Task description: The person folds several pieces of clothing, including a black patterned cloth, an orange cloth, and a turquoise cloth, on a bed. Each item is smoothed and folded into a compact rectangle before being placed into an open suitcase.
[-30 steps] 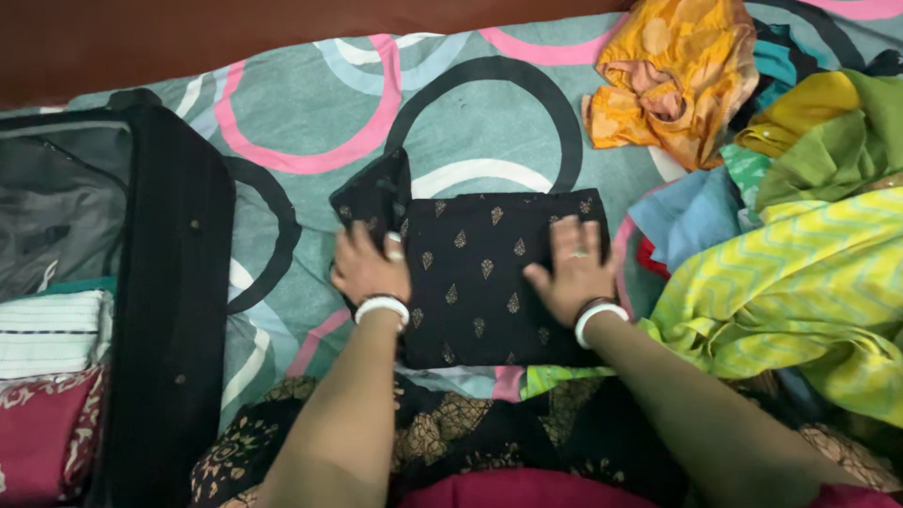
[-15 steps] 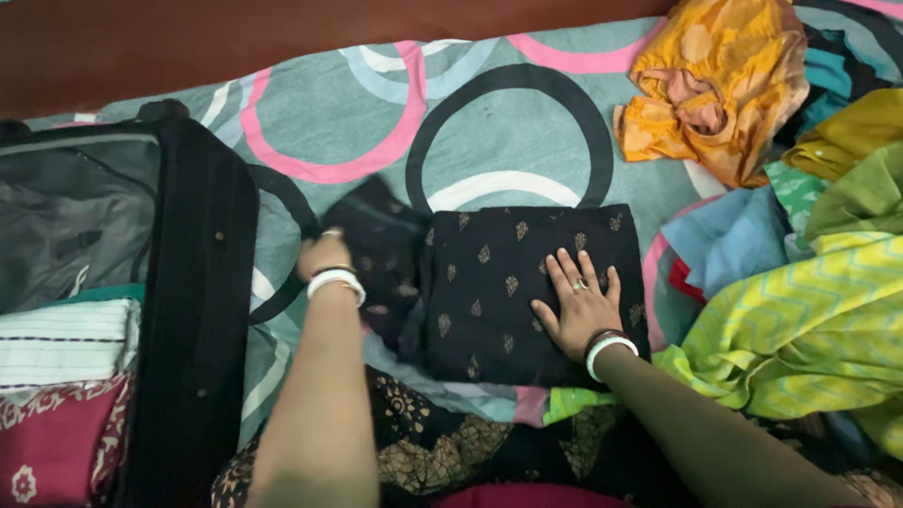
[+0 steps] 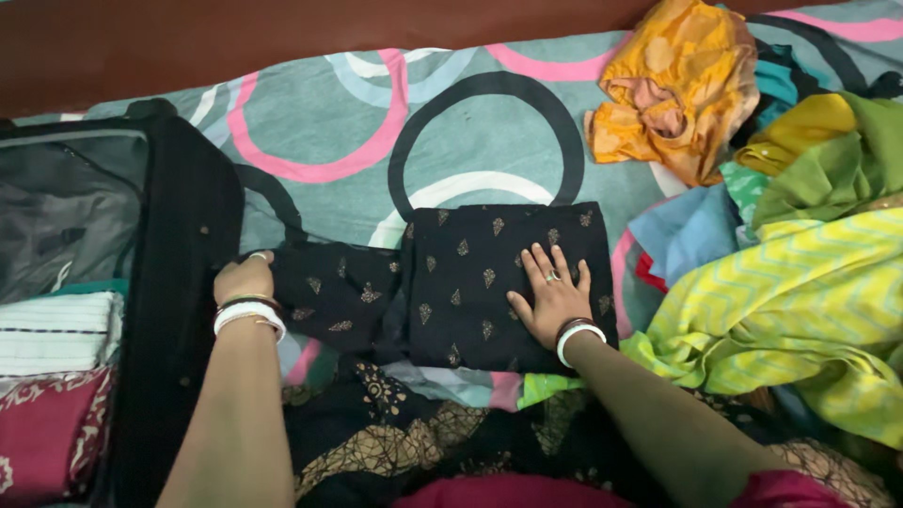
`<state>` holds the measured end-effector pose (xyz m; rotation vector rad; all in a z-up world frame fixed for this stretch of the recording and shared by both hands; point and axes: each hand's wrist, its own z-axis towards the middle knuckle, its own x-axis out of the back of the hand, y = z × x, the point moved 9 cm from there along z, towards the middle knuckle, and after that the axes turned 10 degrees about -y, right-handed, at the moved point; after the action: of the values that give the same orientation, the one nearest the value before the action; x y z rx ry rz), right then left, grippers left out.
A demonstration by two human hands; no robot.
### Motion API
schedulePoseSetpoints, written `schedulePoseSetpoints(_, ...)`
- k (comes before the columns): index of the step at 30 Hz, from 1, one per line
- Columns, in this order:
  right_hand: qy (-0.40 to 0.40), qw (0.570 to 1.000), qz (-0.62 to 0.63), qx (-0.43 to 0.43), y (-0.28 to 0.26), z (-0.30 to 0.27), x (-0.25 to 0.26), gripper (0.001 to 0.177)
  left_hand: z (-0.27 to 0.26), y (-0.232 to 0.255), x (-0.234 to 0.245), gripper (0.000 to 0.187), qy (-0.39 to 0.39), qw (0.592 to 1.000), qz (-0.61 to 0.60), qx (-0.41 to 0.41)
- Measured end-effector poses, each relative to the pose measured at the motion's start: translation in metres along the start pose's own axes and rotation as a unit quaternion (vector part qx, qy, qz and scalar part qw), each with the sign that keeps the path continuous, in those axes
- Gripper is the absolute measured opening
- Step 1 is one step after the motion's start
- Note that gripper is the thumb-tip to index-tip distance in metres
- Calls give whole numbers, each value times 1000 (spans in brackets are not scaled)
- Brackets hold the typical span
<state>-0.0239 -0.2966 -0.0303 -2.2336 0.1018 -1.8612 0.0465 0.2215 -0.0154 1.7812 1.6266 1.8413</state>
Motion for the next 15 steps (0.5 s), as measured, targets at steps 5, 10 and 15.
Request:
schedulePoseSetpoints(5,-18,1000,-2,-12,1,2,-2,78,-114,129,-28,40,73,963,18,-259)
schedulePoseSetpoints(10,-64,997,-33,-19,2,3,-6,62,-269,212,-154,48,-254,870,98,-410)
schedulePoseSetpoints(15,-73,996,-53,-28,6,4,-9,69,-278,195,-183,34,-388,819,14,-422)
